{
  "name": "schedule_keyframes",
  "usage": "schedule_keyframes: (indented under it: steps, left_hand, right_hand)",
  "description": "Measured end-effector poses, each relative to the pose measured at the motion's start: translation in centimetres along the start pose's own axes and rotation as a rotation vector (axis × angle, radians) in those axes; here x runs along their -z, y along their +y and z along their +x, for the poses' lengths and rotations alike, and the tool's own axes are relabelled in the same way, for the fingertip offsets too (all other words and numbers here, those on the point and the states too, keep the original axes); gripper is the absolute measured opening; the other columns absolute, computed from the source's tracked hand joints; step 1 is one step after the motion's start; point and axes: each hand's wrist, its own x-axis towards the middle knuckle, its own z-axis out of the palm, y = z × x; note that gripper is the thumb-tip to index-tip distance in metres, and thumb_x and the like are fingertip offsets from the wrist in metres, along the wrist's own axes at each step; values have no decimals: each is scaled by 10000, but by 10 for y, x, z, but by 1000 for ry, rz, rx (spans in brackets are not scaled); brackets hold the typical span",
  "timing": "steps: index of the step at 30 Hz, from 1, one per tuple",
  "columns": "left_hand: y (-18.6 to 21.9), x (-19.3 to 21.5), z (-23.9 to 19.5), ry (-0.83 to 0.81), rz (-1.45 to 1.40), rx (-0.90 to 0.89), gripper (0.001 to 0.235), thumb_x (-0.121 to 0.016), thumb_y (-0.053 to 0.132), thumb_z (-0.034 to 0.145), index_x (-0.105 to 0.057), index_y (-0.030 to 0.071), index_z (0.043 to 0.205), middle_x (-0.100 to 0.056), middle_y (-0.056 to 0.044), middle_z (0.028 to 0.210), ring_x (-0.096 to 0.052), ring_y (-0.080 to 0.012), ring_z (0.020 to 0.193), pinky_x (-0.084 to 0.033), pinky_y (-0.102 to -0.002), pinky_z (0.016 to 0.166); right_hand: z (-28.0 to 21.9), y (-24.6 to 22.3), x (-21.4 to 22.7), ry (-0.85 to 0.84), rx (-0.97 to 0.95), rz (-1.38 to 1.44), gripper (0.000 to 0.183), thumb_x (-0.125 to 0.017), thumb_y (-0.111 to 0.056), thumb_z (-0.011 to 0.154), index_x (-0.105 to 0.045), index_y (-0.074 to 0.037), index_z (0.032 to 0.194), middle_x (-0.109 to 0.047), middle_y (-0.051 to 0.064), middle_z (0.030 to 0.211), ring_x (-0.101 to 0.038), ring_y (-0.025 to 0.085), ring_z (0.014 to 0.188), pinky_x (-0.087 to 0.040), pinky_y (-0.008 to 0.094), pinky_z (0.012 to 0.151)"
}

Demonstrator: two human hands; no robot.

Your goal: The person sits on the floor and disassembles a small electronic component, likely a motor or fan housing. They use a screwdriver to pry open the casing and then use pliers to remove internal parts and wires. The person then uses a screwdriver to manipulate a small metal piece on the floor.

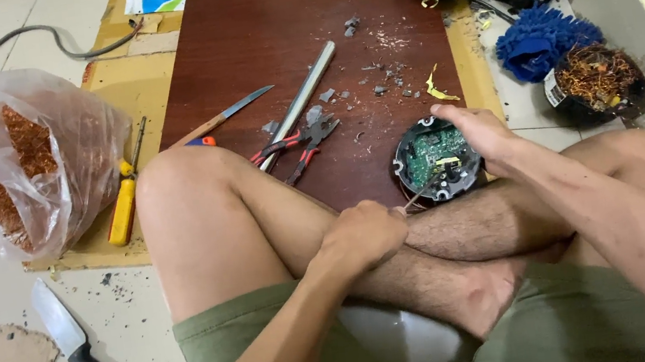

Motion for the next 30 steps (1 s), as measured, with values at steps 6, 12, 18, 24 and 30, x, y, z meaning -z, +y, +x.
schedule_keyframes:
  steps: [6, 12, 18, 24, 30]
  left_hand:
    - [37, 8, 8, -31, 29, -142, 641, -418, 405, 994, -697, -70, 1322, -706, -306, 1310, -643, -432, 1312, -536, -537, 1080]
    - [44, 0, -12, -50, -50, -107, 616, -409, 355, 985, -685, -96, 1301, -719, -304, 1261, -648, -400, 1299, -529, -538, 1068]
    - [53, 14, -27, -22, -76, -140, 605, -445, 419, 975, -734, -31, 1258, -739, -274, 1221, -676, -396, 1262, -551, -568, 1019]
    - [48, 23, 34, -55, 175, -172, 597, -479, 470, 919, -788, 20, 1161, -760, -223, 1189, -727, -399, 1167, -604, -549, 929]
    - [11, 30, 59, -126, -95, -145, 434, -622, 481, 929, -828, 101, 893, -759, -162, 849, -671, -317, 624, -552, -447, 456]
  right_hand:
    - [-18, -30, -7, -30, 73, -58, 773, -839, -504, 864, -634, 24, 1389, -606, 346, 1383, -617, 478, 1254, -567, 641, 911]
    - [-105, -87, -19, 40, 209, -519, 584, -687, -686, 885, -800, -197, 1184, -744, 195, 1261, -619, 455, 1299, -476, 547, 1104]
    - [-85, -82, -27, 173, 257, -744, 699, -614, -755, 887, -753, -181, 1262, -755, 205, 1222, -648, 444, 1260, -489, 565, 1058]
    - [-101, -93, -31, 130, 201, -757, 576, -588, -701, 906, -721, -282, 1278, -724, 165, 1290, -618, 403, 1305, -493, 471, 1090]
    - [-115, -92, -25, 75, 311, -762, 565, -611, -670, 888, -738, -222, 1209, -761, 182, 1225, -655, 414, 1263, -500, 522, 1068]
